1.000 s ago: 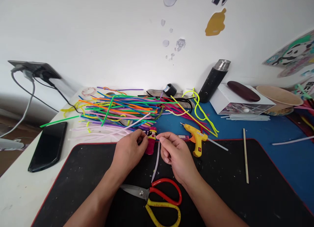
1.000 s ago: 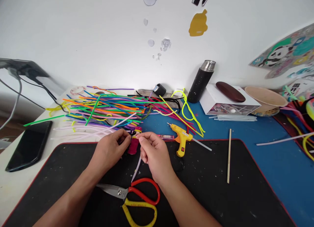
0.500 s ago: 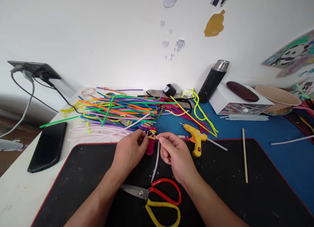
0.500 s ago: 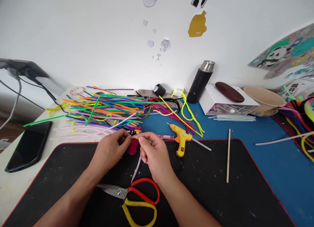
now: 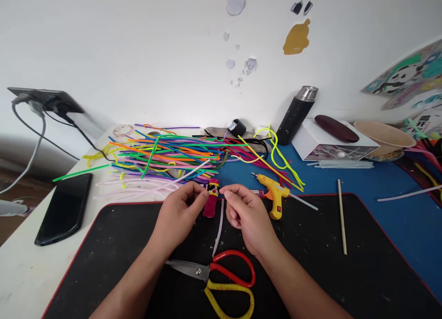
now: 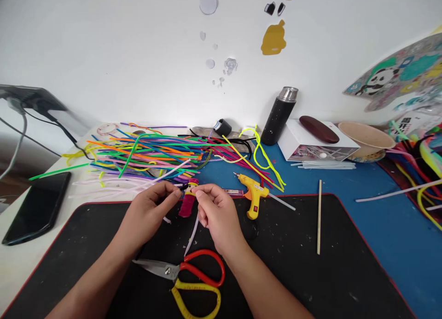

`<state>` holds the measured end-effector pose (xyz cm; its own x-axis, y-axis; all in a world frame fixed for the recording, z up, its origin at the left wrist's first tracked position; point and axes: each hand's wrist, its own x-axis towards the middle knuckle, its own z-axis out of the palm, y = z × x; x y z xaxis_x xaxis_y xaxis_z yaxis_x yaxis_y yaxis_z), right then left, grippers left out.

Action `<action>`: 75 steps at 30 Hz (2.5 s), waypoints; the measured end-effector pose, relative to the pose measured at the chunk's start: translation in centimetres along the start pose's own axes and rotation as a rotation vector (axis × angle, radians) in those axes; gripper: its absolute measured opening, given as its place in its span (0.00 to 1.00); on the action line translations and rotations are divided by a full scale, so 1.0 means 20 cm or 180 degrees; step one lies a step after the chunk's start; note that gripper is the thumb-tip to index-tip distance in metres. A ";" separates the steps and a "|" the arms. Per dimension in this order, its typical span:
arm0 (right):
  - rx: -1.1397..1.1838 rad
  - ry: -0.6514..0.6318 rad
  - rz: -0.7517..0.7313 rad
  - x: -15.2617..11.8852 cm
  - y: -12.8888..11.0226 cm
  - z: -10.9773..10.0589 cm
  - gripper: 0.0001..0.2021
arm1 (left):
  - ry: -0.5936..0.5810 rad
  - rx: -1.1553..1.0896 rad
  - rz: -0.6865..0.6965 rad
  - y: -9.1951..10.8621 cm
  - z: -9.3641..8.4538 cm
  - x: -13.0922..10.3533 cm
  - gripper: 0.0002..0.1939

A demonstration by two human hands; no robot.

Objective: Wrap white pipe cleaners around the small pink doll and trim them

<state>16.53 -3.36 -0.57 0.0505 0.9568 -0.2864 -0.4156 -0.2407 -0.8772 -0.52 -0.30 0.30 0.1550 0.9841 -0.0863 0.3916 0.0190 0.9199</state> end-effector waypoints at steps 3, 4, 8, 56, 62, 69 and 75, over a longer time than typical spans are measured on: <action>-0.0089 -0.0014 -0.0047 0.00 0.01 0.00 0.13 | -0.0058 -0.0321 0.0002 0.02 0.00 -0.02 0.16; -0.0124 -0.0024 -0.0062 0.00 0.01 0.00 0.13 | -0.0069 -0.0373 0.0007 0.02 0.00 -0.03 0.16; -0.0222 -0.0107 -0.0105 0.00 0.02 0.00 0.14 | -0.0116 -0.0406 0.0021 0.04 0.01 -0.05 0.16; -0.1311 -0.0183 -0.0696 -0.03 0.01 0.01 0.07 | -0.0048 0.0085 0.0396 0.05 -0.02 -0.06 0.11; -0.1412 -0.0159 -0.0794 -0.03 0.01 0.02 0.06 | -0.0040 0.0109 0.0333 0.05 -0.02 -0.06 0.10; -0.1529 -0.0230 -0.0832 -0.04 0.02 0.01 0.07 | 0.0031 0.0205 0.0340 0.04 -0.01 -0.07 0.09; -0.1646 -0.0184 -0.0877 -0.04 0.03 0.01 0.06 | 0.0089 0.0250 0.0403 0.05 -0.01 -0.07 0.10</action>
<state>16.03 -4.24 -0.82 0.0382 0.9992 -0.0126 0.1036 -0.0165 -0.9945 -0.51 -1.59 1.41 0.1826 0.9824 0.0402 0.4405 -0.1183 0.8899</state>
